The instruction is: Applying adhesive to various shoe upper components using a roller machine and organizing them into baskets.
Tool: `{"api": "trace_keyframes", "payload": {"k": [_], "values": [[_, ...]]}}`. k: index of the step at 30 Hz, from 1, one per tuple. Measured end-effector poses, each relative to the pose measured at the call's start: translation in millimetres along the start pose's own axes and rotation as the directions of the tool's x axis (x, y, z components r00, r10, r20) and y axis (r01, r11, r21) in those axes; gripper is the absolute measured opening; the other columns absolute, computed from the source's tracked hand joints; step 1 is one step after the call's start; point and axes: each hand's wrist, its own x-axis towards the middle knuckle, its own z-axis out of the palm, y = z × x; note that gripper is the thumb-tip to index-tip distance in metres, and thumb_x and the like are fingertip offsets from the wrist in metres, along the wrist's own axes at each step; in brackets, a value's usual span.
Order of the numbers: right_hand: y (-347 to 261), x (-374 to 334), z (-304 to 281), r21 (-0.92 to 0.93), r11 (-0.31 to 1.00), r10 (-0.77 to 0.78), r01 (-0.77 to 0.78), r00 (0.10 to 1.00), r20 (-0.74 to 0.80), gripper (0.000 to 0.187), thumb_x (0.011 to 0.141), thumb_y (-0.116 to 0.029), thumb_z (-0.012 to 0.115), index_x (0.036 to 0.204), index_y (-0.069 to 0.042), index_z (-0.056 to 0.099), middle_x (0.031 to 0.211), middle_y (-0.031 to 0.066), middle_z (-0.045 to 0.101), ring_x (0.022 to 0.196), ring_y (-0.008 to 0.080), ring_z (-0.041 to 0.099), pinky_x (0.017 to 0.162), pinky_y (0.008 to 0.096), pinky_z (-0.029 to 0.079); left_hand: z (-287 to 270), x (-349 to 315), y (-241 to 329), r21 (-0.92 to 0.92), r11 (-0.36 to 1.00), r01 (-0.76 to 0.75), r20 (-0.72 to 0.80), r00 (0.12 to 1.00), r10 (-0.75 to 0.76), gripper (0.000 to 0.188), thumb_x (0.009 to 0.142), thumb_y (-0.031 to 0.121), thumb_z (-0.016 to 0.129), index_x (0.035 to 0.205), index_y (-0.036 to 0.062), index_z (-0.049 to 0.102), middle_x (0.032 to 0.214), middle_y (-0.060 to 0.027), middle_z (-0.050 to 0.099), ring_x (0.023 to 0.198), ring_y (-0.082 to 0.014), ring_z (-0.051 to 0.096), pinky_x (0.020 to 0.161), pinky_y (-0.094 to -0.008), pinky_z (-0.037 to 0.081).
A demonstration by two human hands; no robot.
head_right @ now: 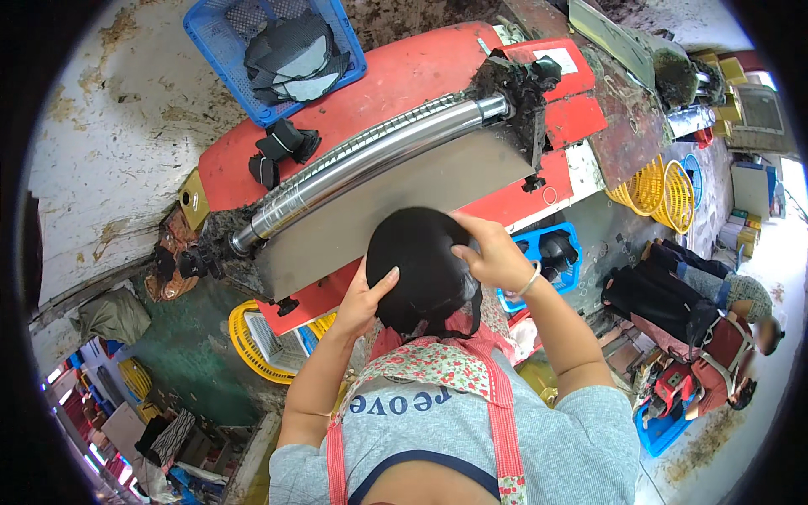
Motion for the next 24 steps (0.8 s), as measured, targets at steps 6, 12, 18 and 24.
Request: {"api": "trace_keyframes", "payload": {"k": [6,12,18,24], "values": [[41.0,25.3,19.9,0.618,0.776,0.271,-0.128,0.952,-0.143,0.029,0.082,-0.001,0.061,0.109,0.001,0.051,0.099,0.0042,0.058,0.091,0.0098,0.053,0.082,0.0242,0.042,-5.6,10.0,-2.3,0.071,0.997,-0.006,-0.097,0.995,0.013,0.058,0.086,0.011,0.062,0.133,0.0036,0.027,0.124,-0.0123,0.044,0.108,-0.0187,0.05,0.092,-0.0307,0.042],[44.2,35.3,10.3,0.546,0.81,0.388,-0.213,0.894,-0.226,0.021,0.085,-0.016,0.064,0.087,0.003,0.059,0.074,-0.0006,0.057,0.07,0.0058,0.049,0.062,0.0223,0.041,-5.5,11.5,47.7,0.632,0.748,-0.203,-0.187,0.897,0.401,0.05,0.086,0.013,0.063,0.126,0.0012,0.035,0.105,-0.0128,0.05,0.081,-0.0151,0.057,0.066,-0.0264,0.05],[57.2,56.5,2.3,0.451,0.872,0.341,-0.19,0.897,-0.282,0.036,0.083,-0.028,0.065,0.082,0.007,0.059,0.069,0.0127,0.061,0.063,0.0135,0.054,0.061,0.0314,0.044,8.3,102.8,127.5,0.963,-0.069,-0.26,0.233,0.674,0.701,0.025,0.089,0.024,0.055,0.096,-0.0003,0.059,0.097,-0.016,0.059,0.092,-0.0306,0.055,0.082,-0.0396,0.045],[46.6,62.1,-2.4,0.377,0.9,0.36,-0.219,0.86,-0.362,0.035,0.083,-0.03,0.064,0.083,0.004,0.056,0.066,0.0093,0.057,0.062,0.0135,0.052,0.06,0.0294,0.043,-6.8,186.0,143.6,0.998,-0.054,-0.037,0.052,0.95,0.308,0.043,0.077,0.036,0.068,0.098,-0.0013,0.066,0.091,-0.0225,0.064,0.084,-0.0335,0.062,0.078,-0.0407,0.047]]}}
